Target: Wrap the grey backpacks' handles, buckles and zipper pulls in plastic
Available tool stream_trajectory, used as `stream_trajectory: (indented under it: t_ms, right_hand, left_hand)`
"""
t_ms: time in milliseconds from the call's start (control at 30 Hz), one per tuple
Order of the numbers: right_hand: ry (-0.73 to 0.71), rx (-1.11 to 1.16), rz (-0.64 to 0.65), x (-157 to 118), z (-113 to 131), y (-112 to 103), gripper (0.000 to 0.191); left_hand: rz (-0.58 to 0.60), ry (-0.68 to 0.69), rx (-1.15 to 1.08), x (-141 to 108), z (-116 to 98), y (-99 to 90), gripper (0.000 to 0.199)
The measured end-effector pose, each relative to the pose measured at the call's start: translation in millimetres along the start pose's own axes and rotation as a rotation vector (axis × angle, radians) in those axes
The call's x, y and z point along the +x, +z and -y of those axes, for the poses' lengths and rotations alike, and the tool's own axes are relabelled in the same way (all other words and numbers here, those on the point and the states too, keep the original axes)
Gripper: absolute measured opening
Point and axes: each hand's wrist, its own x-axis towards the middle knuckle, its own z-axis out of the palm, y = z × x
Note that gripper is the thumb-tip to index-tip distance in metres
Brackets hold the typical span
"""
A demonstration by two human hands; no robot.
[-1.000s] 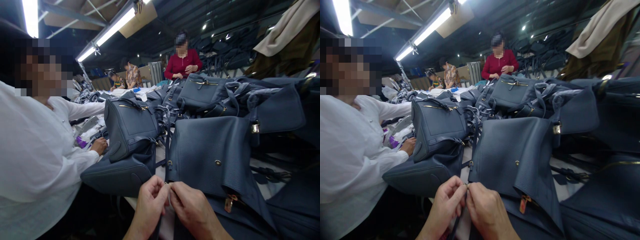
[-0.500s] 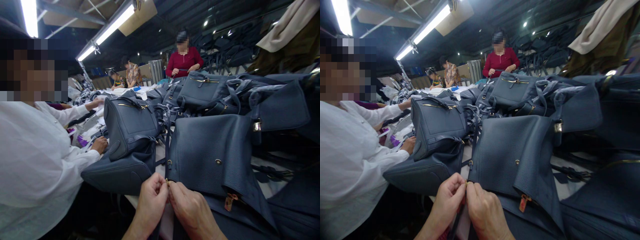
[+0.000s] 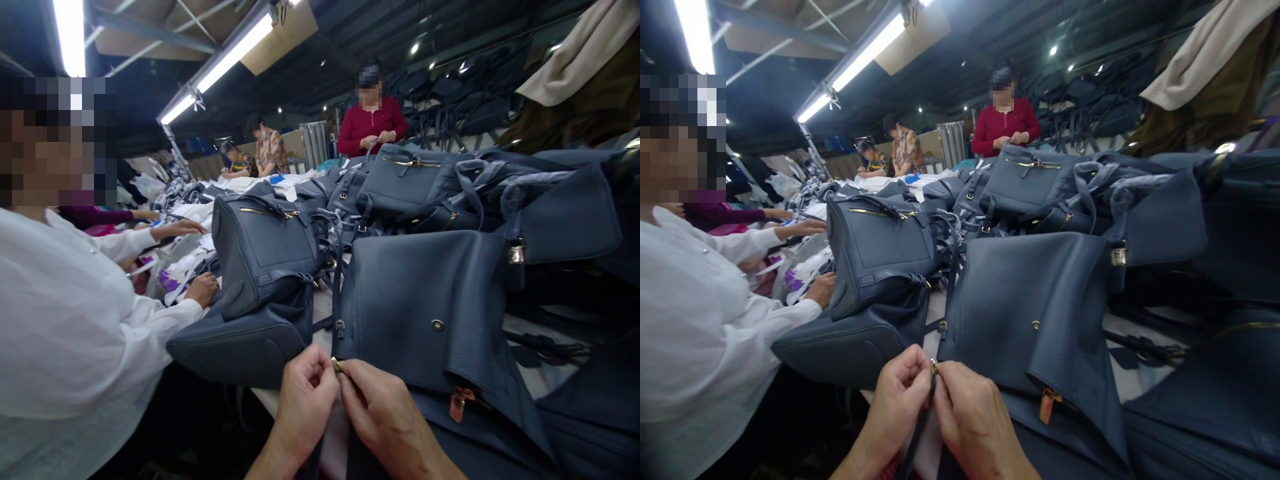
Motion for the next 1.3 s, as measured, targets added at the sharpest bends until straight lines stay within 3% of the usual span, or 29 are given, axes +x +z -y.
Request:
stream_trajectory:
  t_ms: [533,1100,1200,1300]
  right_hand:
    - [0.354,0.285,0.156,5,2,-9,0.025]
    - [0.417,0.316,0.181,6,2,-11,0.024]
    - [0.442,0.350,0.194,7,2,-13,0.024]
    - [0.464,0.417,0.207,9,4,-17,0.025]
  left_hand:
    - [-0.015,0.026,-0.063,1,4,0.4,0.018]
    - [0.071,-0.071,-0.221,-3,3,-12.4,0.020]
    - [0.221,-0.057,-0.079,-9,-4,-25.6,0.014]
    - [0.362,0.029,0.289,-22,-8,-47.0,0.024]
